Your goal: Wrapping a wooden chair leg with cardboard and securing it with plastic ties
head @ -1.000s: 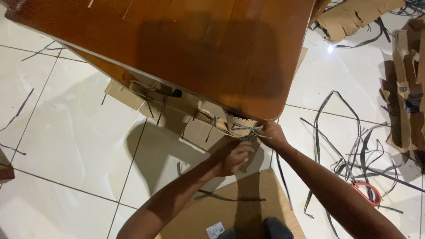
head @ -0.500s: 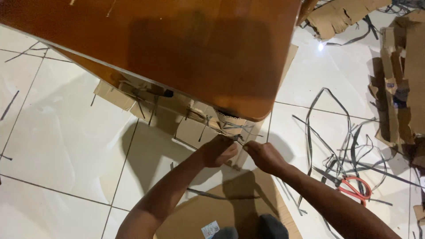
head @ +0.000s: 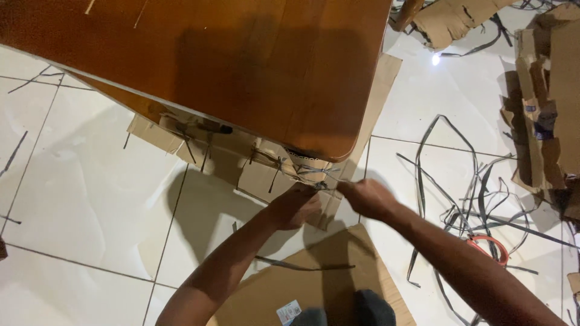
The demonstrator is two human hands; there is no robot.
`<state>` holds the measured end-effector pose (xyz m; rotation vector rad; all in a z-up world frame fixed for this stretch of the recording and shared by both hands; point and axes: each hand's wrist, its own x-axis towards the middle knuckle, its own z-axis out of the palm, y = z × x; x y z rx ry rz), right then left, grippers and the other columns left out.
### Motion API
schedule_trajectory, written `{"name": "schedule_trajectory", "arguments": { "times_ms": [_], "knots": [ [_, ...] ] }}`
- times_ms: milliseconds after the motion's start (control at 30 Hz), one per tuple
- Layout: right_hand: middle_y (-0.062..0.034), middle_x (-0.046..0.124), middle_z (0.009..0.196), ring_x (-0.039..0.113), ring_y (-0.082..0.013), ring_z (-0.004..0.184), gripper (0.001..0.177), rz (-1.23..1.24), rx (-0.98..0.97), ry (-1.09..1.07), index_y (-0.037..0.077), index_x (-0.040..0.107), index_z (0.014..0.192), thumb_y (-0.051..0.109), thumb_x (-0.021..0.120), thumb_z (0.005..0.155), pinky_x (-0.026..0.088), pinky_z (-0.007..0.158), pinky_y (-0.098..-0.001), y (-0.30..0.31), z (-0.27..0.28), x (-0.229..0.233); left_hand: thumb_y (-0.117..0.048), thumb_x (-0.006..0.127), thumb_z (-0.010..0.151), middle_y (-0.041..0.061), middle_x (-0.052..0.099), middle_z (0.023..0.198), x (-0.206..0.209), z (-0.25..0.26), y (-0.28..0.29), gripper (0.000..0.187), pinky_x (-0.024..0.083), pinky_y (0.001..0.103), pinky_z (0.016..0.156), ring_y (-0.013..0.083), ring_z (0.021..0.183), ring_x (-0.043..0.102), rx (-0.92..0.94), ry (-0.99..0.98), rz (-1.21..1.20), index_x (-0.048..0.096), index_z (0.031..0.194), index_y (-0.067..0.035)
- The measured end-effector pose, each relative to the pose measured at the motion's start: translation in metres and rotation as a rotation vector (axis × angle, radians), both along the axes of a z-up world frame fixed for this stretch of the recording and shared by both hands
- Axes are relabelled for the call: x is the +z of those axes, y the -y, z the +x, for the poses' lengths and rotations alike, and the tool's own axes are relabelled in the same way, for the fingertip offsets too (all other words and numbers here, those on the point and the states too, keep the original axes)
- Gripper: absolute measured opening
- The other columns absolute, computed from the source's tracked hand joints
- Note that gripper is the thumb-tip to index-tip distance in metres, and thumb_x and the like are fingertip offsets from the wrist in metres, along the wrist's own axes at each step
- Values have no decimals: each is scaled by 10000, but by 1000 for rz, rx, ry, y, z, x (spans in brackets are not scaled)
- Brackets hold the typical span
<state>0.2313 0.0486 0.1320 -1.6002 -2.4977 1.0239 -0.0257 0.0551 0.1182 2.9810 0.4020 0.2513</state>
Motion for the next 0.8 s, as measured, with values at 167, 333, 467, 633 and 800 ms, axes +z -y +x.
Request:
{"name": "schedule_trajectory", "arguments": {
  "times_ms": [167, 333, 467, 633, 800],
  "knots": [
    [-224, 743, 756, 754, -411, 700, 215, 148, 44, 49, 141, 657, 1153, 127, 577, 954, 630, 662, -516, -23, -3, -17, -199, 418, 1028, 40, 438, 826, -99, 26, 32, 175, 481, 353, 752, 244, 778, 525, 330, 133, -217, 462, 882, -114],
    [-234, 752, 851, 749, -436, 789, 173, 62, -87, -18, 130, 678, 1099, 142, 563, 971, 604, 730, -556, -4, -14, -15, -176, 380, 1089, 81, 448, 824, -25, 7, 42, 224, 482, 388, 732, 308, 780, 529, 415, 258, -629, 475, 907, -86],
    [-177, 767, 1173, 664, -463, 1155, 320, -278, -412, -328, 164, 721, 1255, 286, 589, 989, 509, 983, -620, 15, -17, 7, -116, 419, 1064, 207, 527, 808, 142, 2, 40, 239, 510, 480, 731, 434, 808, 574, 505, 268, -576, 562, 914, 5],
    [-176, 769, 1185, 668, -444, 1168, 322, -313, -492, -447, 162, 743, 1261, 260, 614, 983, 516, 1003, -589, 31, -33, 15, -195, 468, 1049, 83, 557, 875, 13, -8, 61, 145, 556, 386, 759, 286, 795, 623, 508, 161, -429, 566, 981, -113],
    [-174, 786, 1059, 716, -460, 986, 296, -107, -381, -440, 170, 756, 1246, 159, 618, 984, 598, 808, -569, 33, -39, -9, -355, 428, 1089, 328, 534, 913, 35, -3, 68, 416, 482, 471, 782, 418, 853, 596, 523, 481, -913, 516, 962, 31]
  ]
}}
